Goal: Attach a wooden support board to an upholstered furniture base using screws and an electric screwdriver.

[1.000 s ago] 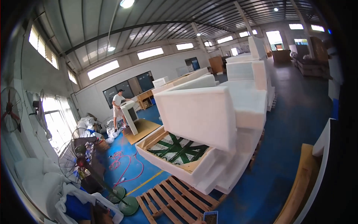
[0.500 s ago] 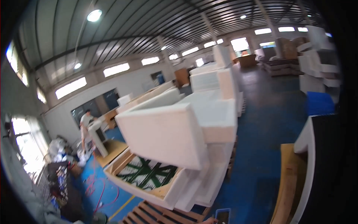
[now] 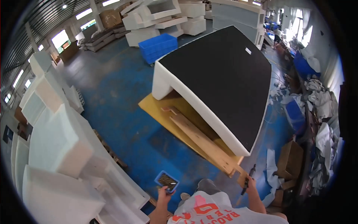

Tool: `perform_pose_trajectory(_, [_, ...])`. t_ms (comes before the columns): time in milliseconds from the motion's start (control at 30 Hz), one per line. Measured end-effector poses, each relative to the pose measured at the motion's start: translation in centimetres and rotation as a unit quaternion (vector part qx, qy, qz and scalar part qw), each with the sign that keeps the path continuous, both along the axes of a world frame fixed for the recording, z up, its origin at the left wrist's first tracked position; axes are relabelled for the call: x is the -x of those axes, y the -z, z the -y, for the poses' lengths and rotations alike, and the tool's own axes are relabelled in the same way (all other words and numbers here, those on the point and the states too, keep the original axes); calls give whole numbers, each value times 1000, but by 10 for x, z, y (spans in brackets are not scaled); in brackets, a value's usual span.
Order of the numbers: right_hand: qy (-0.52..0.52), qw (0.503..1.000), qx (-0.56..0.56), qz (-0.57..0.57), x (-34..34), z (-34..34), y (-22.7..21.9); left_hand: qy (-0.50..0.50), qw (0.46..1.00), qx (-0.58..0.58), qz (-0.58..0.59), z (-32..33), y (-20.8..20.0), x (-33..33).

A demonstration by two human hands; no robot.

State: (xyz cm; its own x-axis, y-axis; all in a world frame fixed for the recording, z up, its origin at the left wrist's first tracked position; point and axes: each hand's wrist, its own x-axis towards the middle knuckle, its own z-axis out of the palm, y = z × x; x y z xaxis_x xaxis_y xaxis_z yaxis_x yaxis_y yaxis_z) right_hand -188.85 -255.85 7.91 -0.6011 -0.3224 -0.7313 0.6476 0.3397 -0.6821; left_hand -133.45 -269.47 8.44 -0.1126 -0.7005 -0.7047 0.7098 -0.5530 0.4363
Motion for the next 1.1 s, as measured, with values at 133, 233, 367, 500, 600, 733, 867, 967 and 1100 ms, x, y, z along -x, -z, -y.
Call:
perform_pose_trajectory(133, [29, 999, 11, 11, 22, -44, -44, 67, 996, -43, -50, 89, 34, 76])
perform_pose_trajectory(233, [-83, 983, 101, 126, 46, -39, -46, 99, 993, -36, -47, 160, 28, 125])
perform_pose_trajectory(367, [-26, 991, -50, 125, 32, 14, -79, 135, 990, -33, 20, 267, 30, 166])
perform_pose_trajectory(500, [-79, 978, -42, 187, 35, 22, -100, 164, 982, -72, 56, 338, 20, 223])
perform_pose_trajectory(600, [-69, 981, -66, 170, 20, 52, -123, 140, 983, -81, 88, 380, 25, 254])
perform_pose_trajectory(733, [-72, 981, -77, 160, 23, 59, -138, 122, 957, -139, 222, 406, 28, 284])
perform_pose_trajectory(867, [-36, 982, -134, 129, 14, 58, -160, 182, 933, -119, 288, 399, 20, 286])
perform_pose_trajectory(967, [-36, 980, -151, 126, 9, 71, -185, 180, 984, -12, 2, 398, 27, 270])
perform_pose_trajectory(1100, [-42, 979, -180, 85, -6, 102, -211, 92, 996, -8, 5, 420, 38, 264])
